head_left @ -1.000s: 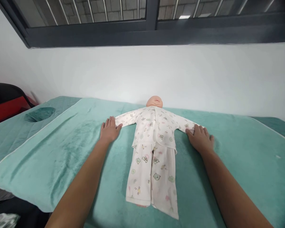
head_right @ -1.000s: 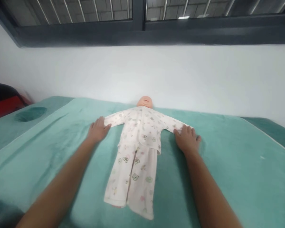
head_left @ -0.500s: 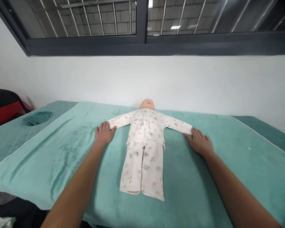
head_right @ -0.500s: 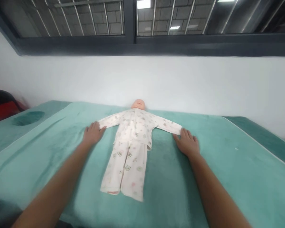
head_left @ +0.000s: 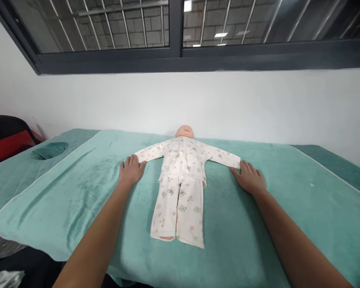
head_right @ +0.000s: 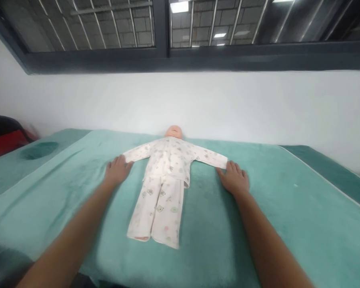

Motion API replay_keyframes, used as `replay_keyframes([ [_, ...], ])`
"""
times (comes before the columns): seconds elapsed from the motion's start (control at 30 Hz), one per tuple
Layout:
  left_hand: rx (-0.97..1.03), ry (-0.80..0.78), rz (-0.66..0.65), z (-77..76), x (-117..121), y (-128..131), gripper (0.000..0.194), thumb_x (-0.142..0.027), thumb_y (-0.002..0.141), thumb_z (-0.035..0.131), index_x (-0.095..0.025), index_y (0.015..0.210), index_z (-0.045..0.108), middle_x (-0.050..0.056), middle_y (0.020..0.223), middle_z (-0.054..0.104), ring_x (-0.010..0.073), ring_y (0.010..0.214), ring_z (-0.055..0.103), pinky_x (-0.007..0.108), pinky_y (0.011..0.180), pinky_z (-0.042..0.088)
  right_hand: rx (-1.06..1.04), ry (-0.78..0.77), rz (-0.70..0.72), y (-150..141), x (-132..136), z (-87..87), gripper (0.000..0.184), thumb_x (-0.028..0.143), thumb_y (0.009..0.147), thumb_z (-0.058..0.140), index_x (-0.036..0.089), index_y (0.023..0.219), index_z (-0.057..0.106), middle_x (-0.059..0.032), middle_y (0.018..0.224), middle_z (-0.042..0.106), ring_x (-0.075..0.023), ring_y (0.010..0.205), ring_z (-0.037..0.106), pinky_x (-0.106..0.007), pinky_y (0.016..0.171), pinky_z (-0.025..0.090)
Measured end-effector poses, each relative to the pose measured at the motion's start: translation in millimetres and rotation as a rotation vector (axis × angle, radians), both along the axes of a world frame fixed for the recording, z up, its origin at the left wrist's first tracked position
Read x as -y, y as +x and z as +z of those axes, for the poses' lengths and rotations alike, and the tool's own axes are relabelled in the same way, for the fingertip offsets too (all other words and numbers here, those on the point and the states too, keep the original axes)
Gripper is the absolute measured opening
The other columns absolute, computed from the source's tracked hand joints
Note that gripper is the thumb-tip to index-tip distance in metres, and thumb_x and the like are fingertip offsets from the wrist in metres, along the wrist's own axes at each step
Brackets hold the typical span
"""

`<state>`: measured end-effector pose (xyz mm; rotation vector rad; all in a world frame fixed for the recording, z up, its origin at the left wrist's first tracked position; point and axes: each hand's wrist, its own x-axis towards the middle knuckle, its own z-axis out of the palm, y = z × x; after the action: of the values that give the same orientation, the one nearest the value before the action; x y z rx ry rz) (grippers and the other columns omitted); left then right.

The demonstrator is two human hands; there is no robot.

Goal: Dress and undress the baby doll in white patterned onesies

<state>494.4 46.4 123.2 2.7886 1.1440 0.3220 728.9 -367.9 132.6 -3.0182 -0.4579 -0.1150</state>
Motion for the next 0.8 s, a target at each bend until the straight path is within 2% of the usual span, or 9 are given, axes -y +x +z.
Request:
replay_keyframes([
  [0.23, -0.003, 0.000, -0.004, 0.6, 3.6, -3.4, 0.075, -0.055, 0.095, 0.020, -0.007, 0.152, 0.027, 0.016, 0.159, 0.025, 0.0297, 0.148, 0.021, 0.054, 0.119, 0.016, 0.024, 0.010, -0.007, -1.0, -0.9, -0.2, 0.075, 0.058, 0.096, 0.018, 0.008, 0.151, 0.030, -0.0102, 0.159, 0.026, -0.0247, 0.147, 0.021, -0.046, 0.119, 0.019],
  [0.8, -0.028, -0.008, -0.003, 0.7, 12.4, -14.7, 0.075, -0.054, 0.096, 0.018, -0.006, 0.152, 0.025, 0.016, 0.159, 0.024, 0.0273, 0.149, 0.017, 0.051, 0.121, 0.014, 0.020, 0.036, -0.088, -11.3, -4.0, 4.8, 0.076, 0.059, 0.095, 0.018, 0.008, 0.148, 0.035, -0.0124, 0.158, 0.026, -0.0267, 0.147, 0.021, -0.053, 0.118, 0.016],
])
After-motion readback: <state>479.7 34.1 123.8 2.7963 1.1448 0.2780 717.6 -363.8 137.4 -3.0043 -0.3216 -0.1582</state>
